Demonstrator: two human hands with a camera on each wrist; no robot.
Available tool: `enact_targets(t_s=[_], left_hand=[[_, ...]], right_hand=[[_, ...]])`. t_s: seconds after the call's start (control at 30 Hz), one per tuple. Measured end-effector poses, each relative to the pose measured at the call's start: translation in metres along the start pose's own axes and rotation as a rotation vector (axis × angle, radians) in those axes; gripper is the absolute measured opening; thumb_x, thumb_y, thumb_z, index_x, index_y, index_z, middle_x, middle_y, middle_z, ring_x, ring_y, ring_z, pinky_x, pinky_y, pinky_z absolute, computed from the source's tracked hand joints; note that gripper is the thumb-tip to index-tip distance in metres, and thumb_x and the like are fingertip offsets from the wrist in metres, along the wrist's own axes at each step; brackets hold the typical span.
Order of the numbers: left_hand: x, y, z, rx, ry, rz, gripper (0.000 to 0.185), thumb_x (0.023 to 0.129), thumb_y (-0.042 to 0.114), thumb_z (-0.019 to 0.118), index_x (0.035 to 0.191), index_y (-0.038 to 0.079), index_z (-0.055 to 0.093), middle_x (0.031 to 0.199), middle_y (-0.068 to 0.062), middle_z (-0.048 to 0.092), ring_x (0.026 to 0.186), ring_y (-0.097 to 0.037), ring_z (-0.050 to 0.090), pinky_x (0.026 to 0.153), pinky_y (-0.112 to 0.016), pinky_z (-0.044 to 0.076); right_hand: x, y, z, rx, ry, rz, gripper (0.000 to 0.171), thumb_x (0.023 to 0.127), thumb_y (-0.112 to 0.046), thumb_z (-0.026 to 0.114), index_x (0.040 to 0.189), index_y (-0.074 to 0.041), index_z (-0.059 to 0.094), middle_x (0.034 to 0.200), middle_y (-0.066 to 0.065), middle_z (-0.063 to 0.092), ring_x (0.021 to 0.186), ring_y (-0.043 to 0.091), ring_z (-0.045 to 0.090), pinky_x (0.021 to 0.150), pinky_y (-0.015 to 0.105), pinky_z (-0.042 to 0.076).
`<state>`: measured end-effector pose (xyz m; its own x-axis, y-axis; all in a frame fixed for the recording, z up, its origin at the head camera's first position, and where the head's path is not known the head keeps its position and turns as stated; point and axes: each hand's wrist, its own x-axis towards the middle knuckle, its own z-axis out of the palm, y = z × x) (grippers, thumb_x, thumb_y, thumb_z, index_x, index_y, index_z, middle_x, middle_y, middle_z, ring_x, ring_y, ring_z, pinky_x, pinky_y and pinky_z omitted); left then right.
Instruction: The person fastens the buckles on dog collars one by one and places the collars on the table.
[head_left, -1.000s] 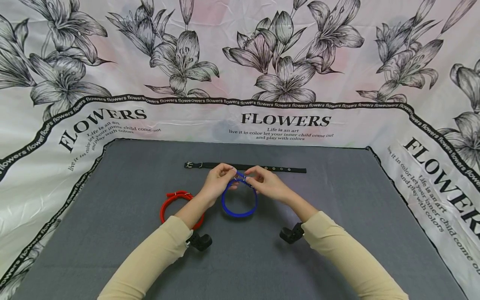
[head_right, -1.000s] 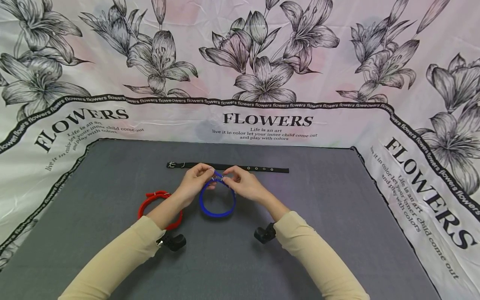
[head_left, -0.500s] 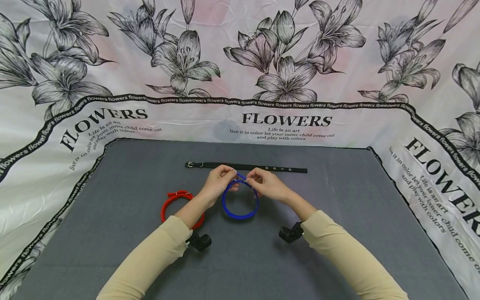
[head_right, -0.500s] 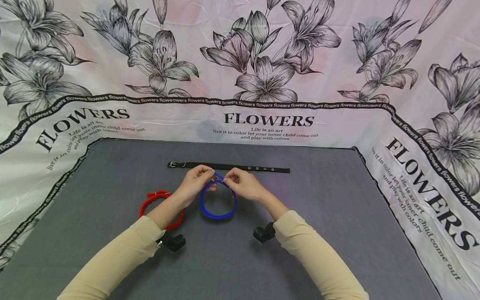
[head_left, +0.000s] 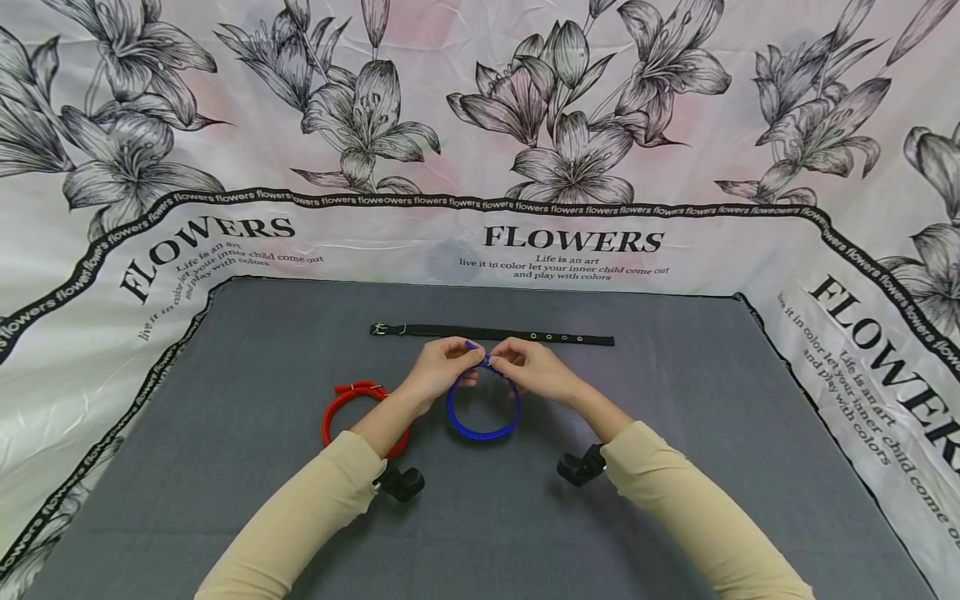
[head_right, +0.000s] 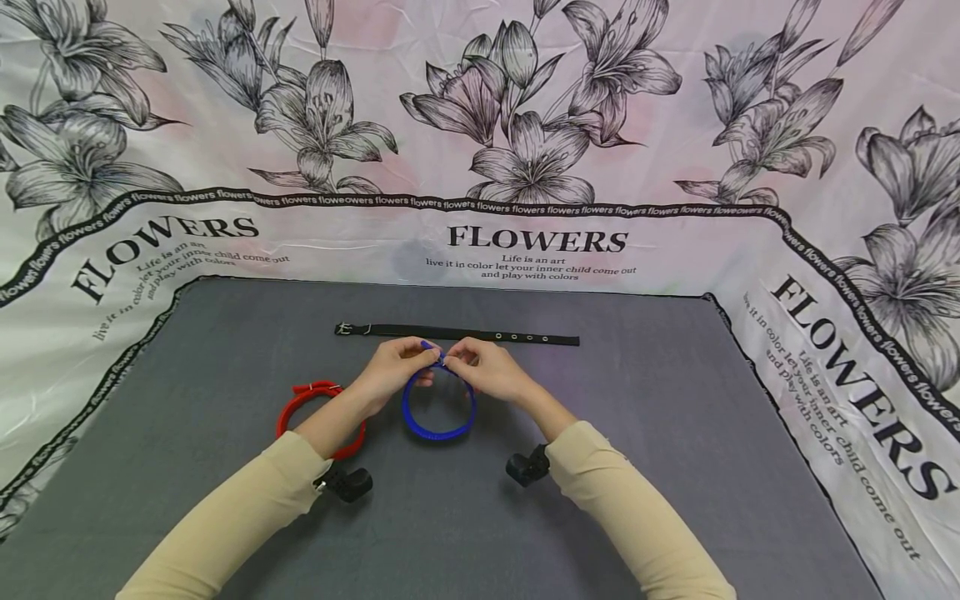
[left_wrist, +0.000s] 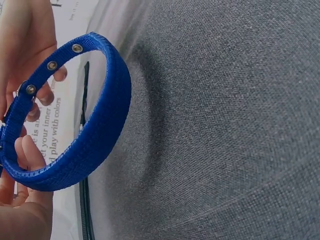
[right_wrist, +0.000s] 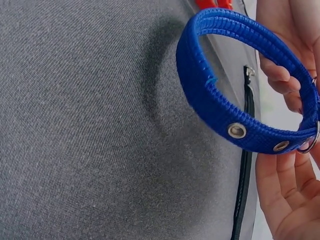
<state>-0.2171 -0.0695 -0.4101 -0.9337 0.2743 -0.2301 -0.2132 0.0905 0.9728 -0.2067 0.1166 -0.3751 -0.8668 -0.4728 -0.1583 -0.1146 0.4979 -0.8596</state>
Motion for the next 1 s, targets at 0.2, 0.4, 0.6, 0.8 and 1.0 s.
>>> enact_targets(t_s=[0.2, 0.4, 0.6, 0.8, 1.0], left_hand=[[0.0101, -0.0133, -0.0002, -0.031, 0.028, 0.021, 0.033, 0.091, 0.022, 0.060, 0.114, -0.001, 0.057, 0.089, -0.004, 0.063, 0.077, -0.021, 0.065, 0.075, -0.036, 0.054], [0.0085, -0.0122, 0.0013, -0.031, 0.056, 0.043, 0.027, 0.094, 0.022, 0.054, 0.113, 0.003, 0.054, 0.093, -0.009, 0.064, 0.083, -0.034, 0.064, 0.068, -0.031, 0.055], [0.0074, -0.0089, -0.0003, -0.070, 0.087, 0.056, 0.023, 0.097, 0.023, 0.048, 0.110, 0.005, 0.050, 0.097, -0.017, 0.066, 0.090, -0.044, 0.062, 0.066, -0.032, 0.056], [0.0080, -0.0088, -0.0011, -0.088, 0.108, 0.065, 0.022, 0.098, 0.027, 0.044, 0.109, 0.008, 0.047, 0.095, -0.018, 0.067, 0.087, -0.043, 0.064, 0.064, -0.033, 0.056], [0.0083, -0.0091, -0.0009, -0.093, 0.123, 0.056, 0.022, 0.098, 0.029, 0.044, 0.109, 0.010, 0.046, 0.090, -0.017, 0.065, 0.086, -0.040, 0.065, 0.065, -0.033, 0.056]], right_hand=[[-0.0004, 0.0008, 0.0004, -0.018, 0.001, -0.021, 0.025, 0.095, -0.018, 0.051, 0.112, 0.000, 0.056, 0.086, 0.010, 0.058, 0.076, 0.044, 0.061, 0.069, 0.051, 0.051], [0.0000, 0.0037, -0.0008, -0.013, -0.011, -0.039, 0.023, 0.096, -0.016, 0.049, 0.110, 0.001, 0.055, 0.083, 0.010, 0.056, 0.073, 0.043, 0.062, 0.065, 0.048, 0.052], [-0.0006, 0.0049, -0.0013, 0.003, 0.001, -0.033, 0.022, 0.096, -0.015, 0.049, 0.109, 0.002, 0.055, 0.082, 0.010, 0.056, 0.075, 0.045, 0.062, 0.067, 0.052, 0.051], [-0.0017, 0.0048, -0.0002, -0.001, 0.018, -0.035, 0.021, 0.096, -0.016, 0.050, 0.108, 0.001, 0.055, 0.082, 0.010, 0.056, 0.075, 0.045, 0.061, 0.068, 0.053, 0.051], [-0.0034, 0.0034, -0.0003, 0.007, 0.022, -0.018, 0.023, 0.096, -0.016, 0.050, 0.109, 0.001, 0.055, 0.083, 0.009, 0.057, 0.076, 0.044, 0.060, 0.069, 0.052, 0.051]])
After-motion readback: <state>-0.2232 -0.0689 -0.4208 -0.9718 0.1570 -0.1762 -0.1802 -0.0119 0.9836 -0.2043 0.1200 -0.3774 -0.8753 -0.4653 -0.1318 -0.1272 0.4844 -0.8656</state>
